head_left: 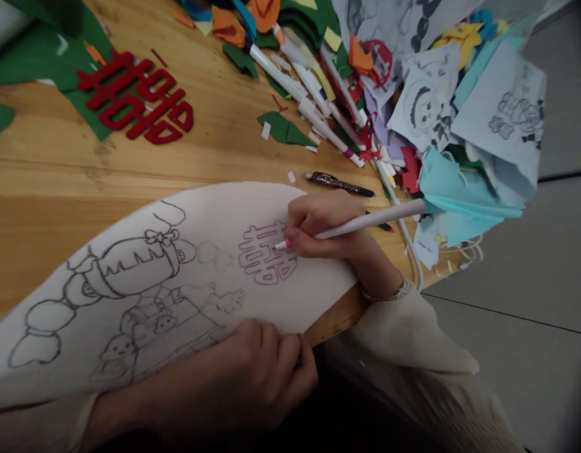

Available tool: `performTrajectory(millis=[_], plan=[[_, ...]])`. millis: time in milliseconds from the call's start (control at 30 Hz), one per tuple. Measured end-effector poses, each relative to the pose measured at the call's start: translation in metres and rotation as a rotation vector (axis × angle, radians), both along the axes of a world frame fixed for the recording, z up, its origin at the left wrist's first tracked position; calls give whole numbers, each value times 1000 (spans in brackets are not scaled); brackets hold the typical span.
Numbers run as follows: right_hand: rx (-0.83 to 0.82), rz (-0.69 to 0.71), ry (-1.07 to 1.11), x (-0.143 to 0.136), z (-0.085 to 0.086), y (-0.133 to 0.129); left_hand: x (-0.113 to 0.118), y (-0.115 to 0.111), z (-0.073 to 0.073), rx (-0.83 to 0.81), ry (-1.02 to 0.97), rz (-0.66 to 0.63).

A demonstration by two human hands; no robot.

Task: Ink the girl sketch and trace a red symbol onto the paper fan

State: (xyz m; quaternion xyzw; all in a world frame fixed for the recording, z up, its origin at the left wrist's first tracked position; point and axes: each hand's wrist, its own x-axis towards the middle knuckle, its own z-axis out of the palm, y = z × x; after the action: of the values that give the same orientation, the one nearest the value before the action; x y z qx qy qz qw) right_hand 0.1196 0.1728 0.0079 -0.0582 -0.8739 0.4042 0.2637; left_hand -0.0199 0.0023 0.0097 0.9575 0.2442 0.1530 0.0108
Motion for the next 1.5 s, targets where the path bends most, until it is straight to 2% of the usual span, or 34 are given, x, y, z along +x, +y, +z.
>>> performTrajectory(millis=[167,900,1133,1500], plan=[[11,-19,-1,0,1,0,0,-1,1,-5,30,28],[-57,-60,0,2,-2,2,0,1,-1,-5,3,7],[25,-62,-60,1,-1,1,-1,1,-1,0,-1,8],[-53,-5,-63,-3,0,-1,-1,0,-1,-3,7,0]])
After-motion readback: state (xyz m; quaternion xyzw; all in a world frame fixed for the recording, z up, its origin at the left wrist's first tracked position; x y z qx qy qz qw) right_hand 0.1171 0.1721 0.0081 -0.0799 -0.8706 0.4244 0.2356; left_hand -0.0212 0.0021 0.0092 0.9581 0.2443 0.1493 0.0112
